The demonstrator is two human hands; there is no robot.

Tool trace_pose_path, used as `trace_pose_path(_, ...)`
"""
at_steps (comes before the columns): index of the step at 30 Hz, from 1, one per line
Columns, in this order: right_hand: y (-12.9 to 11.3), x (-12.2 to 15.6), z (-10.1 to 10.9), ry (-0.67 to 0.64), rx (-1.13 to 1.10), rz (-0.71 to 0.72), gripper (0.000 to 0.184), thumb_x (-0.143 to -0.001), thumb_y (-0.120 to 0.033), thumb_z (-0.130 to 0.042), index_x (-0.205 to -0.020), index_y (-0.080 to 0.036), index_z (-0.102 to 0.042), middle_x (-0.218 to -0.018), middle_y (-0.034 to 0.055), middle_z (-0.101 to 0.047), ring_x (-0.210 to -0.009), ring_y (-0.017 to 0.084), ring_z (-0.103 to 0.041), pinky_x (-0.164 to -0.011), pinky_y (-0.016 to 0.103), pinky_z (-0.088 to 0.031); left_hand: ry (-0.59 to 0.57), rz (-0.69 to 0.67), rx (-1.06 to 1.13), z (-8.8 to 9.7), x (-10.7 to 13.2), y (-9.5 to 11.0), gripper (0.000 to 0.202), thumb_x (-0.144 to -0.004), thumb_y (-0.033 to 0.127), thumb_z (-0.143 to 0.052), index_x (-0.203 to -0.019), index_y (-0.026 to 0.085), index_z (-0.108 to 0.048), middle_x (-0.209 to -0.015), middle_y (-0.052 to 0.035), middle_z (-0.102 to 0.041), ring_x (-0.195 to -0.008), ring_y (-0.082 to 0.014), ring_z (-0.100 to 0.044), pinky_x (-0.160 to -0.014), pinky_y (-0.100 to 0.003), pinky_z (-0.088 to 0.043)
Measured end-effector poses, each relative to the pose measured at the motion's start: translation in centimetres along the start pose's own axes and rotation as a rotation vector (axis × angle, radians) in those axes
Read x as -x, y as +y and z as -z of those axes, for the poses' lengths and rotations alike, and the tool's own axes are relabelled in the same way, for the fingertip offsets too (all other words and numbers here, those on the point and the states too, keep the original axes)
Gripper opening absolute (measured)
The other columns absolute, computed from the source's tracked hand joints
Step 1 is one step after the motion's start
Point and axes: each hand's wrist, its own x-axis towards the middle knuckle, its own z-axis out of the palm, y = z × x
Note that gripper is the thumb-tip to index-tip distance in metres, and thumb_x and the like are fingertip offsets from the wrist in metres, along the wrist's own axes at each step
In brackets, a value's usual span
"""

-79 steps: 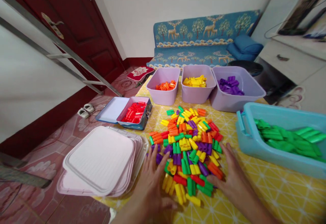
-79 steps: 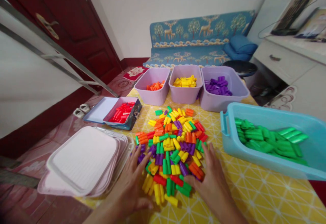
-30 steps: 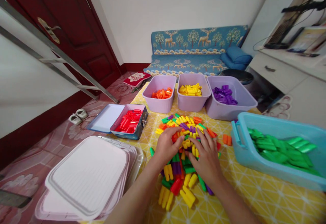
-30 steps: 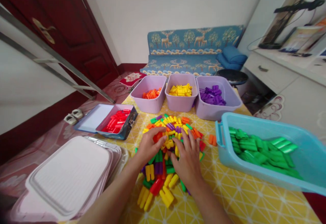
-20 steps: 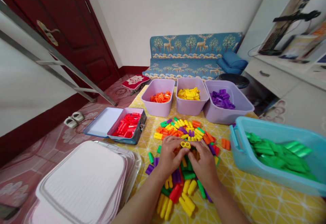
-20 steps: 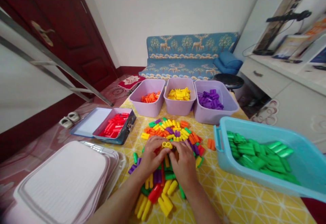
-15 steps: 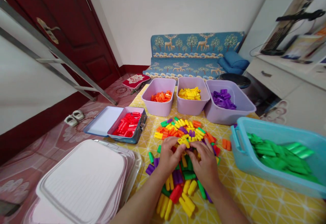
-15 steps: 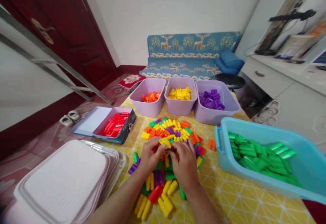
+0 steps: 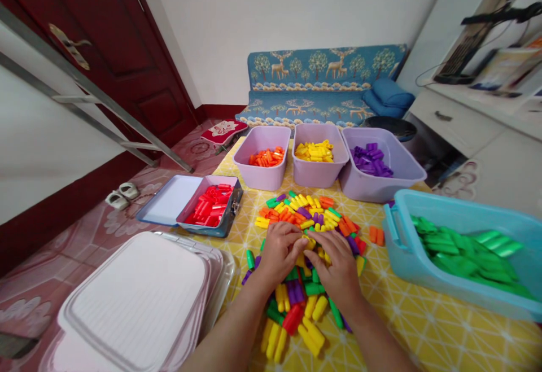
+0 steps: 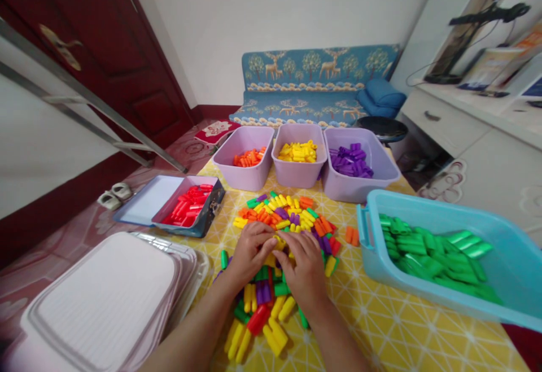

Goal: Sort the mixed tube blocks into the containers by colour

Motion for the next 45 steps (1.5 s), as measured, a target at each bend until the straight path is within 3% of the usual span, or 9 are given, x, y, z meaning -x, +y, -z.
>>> trace_pose_path(4, -0.1, 0.1, -0.3, 0.05, -0.029, -0.018, 0.015, -0.087, -0.026, -0.057, -0.1, -0.025, -0.064, -0.097, 0.0035, -0.07, -0.094, 0.021, -0.062, -0.093, 0.044, -0.046, 0.032, 0.016, 0.007, -0.1, 0.2, -0.2, 0.027, -0.092, 0.031, -0.046, -0.092, 0.021, -0.071, -0.093, -0.0055, -0.066, -0.092, -0.0184, -0.058, -0.089, -0.037, -0.04)
trace_pose_path(10, -0.4, -0.8, 1.1, 0.151, -0.113, -0.182, 0.02, -0.086, -0.029, -0.057, -0.103, -0.022, -0.066, -0.1, 0.0071, -0.069, -0.091, 0.022, -0.063, -0.082, 0.039, -0.052, 0.041, 0.027, -0.025, -0.3, 0.2, -0.5, 0.032, -0.085, 0.02, -0.052, -0.114, 0.023, -0.063, -0.114, -0.008, -0.062, -0.108, -0.0219, -0.055, -0.095, -0.04, -0.041)
trace_pose_path(15, 0.7, -6.6, 3.4, 0.023, -0.255, -0.375, 0.023, -0.079, -0.033, -0.062, -0.094, -0.017, -0.068, -0.077, 0.0044, -0.069, -0.057, 0.016, -0.061, -0.055, 0.03, -0.052, 0.025, 0.032, -0.058, -0.3, 0.0, -0.6, 0.031, -0.082, 0.02, -0.056, -0.111, 0.023, -0.065, -0.114, -0.0082, -0.062, -0.109, -0.0237, -0.055, -0.095, -0.042, -0.04)
trace_pose_path(19, 1.7, -12.7, 4.5, 0.216, -0.412, -0.383, 0.032, -0.078, -0.03, -0.06, -0.107, -0.016, -0.063, -0.089, 0.0071, -0.07, -0.075, 0.019, -0.069, -0.066, 0.032, -0.055, 0.037, 0.051, -0.046, -0.3, 0.0, -0.7, 0.028, -0.08, 0.02, -0.058, -0.107, 0.023, -0.066, -0.112, -0.0072, -0.063, -0.108, -0.0235, -0.056, -0.094, -0.042, -0.04)
trace_pose_path(22, 2.5, -14.5, 4.1, 0.32, -0.447, -0.304, 0.043, -0.078, -0.026, -0.059, -0.12, -0.018, -0.055, -0.11, 0.0094, -0.066, -0.092, 0.02, -0.068, -0.076, 0.034, -0.055, 0.045, 0.061, -0.029, -0.3, 0.0, -0.8, 0.027, -0.08, 0.019, -0.059, -0.105, 0.023, -0.067, -0.111, -0.0059, -0.064, -0.107, -0.0227, -0.057, -0.094, -0.041, -0.04)
trace_pose_path(28, 3.7, -10.9, 0.4, -0.166, 0.04, -0.195, 0.016, -0.076, -0.018, -0.058, -0.087, -0.019, -0.07, -0.089, 0.006, -0.073, -0.078, 0.02, -0.066, -0.076, 0.036, -0.052, 0.054, 0.074, -0.01, -0.3, -0.1, -0.8, 0.027, -0.08, 0.018, -0.058, -0.105, 0.022, -0.067, -0.11, -0.0068, -0.065, -0.104, -0.0228, -0.058, -0.093, -0.041, -0.041)
trace_pose_path(34, 2.2, -9.2, -1.7, -0.441, 0.387, -0.158, 0.023, -0.081, -0.024, -0.056, -0.1, -0.023, -0.07, -0.09, 0.0075, -0.073, -0.089, 0.023, -0.064, -0.074, 0.032, -0.048, 0.077, 0.05, -0.003, -0.7, 0.2, -1.2, 0.028, -0.081, 0.019, -0.059, -0.107, 0.023, -0.065, -0.111, -0.0072, -0.064, -0.106, -0.0232, -0.057, -0.095, -0.042, -0.041)
trace_pose_path(42, 0.1, -7.6, 0.9, -0.402, 0.022, -0.208, 0.03, -0.084, -0.022, -0.049, -0.106, -0.023, -0.069, -0.109, 0.0043, -0.07, -0.101, 0.02, -0.062, -0.091, 0.033, -0.045, 0.309, 0.063, 0.136, -1.1, 0.4, -1.8, 0.056, -0.088, 0.024, -0.053, -0.14, 0.021, -0.034, -0.139, -0.0125, -0.044, -0.131, -0.0237, -0.04, -0.107, -0.043, -0.036)
trace_pose_path(45, -0.1, -5.8, 1.3, -0.401, -0.12, -0.254, 0.028, -0.083, -0.023, -0.051, -0.103, -0.024, -0.069, -0.107, 0.0038, -0.071, -0.098, 0.02, -0.064, -0.09, 0.034, -0.047, 0.249, 0.044, 0.21, -1.1, 0.4, -1.8, 0.037, -0.089, 0.022, -0.051, -0.126, 0.023, -0.053, -0.116, -0.0088, -0.062, -0.109, -0.02, -0.058, -0.094, -0.036, -0.047)
